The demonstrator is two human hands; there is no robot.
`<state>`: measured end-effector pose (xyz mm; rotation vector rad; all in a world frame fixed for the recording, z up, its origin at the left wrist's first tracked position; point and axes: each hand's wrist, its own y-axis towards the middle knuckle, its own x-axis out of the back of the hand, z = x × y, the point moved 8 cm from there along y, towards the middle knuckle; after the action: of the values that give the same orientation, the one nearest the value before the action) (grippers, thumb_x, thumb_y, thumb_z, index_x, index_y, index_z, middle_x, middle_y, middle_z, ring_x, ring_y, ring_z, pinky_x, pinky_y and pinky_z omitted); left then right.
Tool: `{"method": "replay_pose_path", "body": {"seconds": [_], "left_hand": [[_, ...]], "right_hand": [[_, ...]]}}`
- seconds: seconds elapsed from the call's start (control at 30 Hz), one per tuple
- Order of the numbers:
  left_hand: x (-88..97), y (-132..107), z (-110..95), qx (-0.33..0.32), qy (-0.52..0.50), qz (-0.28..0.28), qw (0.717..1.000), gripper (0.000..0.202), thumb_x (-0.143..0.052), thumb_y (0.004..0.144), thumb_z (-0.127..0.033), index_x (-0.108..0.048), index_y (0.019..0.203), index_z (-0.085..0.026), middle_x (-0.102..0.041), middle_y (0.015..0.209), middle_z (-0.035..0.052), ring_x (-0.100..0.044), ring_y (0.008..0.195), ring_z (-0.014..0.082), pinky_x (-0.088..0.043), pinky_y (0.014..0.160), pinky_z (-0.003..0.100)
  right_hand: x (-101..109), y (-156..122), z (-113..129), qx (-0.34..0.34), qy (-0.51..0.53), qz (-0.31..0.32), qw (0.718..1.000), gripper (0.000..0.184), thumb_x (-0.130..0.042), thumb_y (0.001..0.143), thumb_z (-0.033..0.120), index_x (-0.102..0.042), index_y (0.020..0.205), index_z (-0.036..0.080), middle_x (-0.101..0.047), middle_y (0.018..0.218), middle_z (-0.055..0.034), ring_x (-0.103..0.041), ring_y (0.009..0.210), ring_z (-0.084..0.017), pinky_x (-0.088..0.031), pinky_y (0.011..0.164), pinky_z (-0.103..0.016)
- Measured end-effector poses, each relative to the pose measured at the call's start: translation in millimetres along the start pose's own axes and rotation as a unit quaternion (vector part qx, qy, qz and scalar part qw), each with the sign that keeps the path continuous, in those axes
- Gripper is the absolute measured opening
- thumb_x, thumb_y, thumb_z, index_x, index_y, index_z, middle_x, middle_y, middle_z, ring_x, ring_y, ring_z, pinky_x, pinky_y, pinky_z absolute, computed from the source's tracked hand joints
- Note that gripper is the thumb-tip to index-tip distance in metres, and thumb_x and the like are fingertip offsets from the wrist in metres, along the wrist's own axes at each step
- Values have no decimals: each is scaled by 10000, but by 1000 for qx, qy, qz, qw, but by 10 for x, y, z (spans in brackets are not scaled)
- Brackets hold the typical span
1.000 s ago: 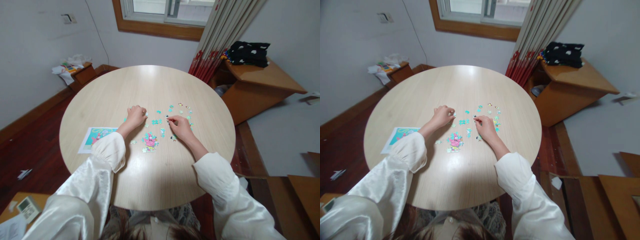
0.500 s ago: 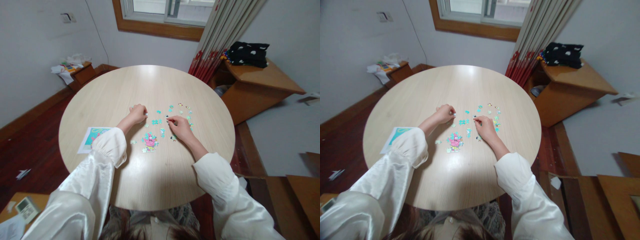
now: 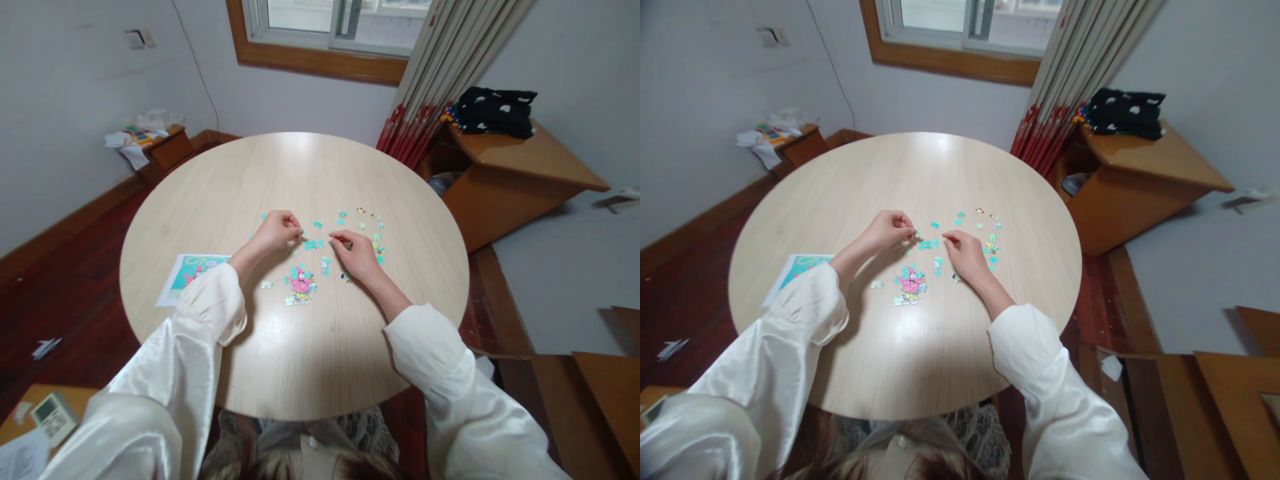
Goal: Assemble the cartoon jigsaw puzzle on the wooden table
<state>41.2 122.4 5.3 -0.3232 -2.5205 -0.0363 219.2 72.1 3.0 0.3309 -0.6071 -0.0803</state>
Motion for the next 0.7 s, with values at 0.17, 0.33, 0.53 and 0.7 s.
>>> {"method": "replay_pose_path", "body": {"seconds": [0.17, 0.33, 0.53, 0.7], "left_hand": [[-64, -218, -14, 67, -250, 13, 966, 158, -634, 803, -70, -563, 685, -147, -671, 650, 42, -654, 636, 134, -506, 748, 329], [-101, -387, 16, 98, -337, 13, 936, 165, -679, 774, -72, -590, 651, -136, -675, 642, 26, -687, 709, 139, -511, 885, 358], [-143, -506, 94, 131, -350, 18, 927, 145, -701, 749, -73, -631, 632, -123, -672, 608, 14, -660, 628, 114, -525, 866, 345], [-136, -563, 83, 116, -323, 17, 939, 138, -725, 722, -86, -627, 631, -121, -664, 607, 17, -651, 597, 122, -535, 807, 346]], "right_hand": [[-266, 29, 112, -43, 164, 50, 984, 219, -619, 806, 224, -717, 989, 154, -755, 949, -88, -701, 853, -171, -552, 827, -330], [-415, 40, 167, -80, 264, 63, 959, 167, -679, 732, 220, -716, 888, 172, -754, 881, -59, -702, 803, -158, -565, 782, -310], [-368, 60, 161, -95, 272, 50, 956, 150, -710, 693, 224, -708, 833, 172, -738, 817, -45, -688, 770, -157, -558, 774, -321], [-382, 82, 233, -74, 263, 65, 960, 103, -691, 707, 201, -707, 804, 170, -736, 839, -47, -681, 789, -155, -548, 785, -320]]}}
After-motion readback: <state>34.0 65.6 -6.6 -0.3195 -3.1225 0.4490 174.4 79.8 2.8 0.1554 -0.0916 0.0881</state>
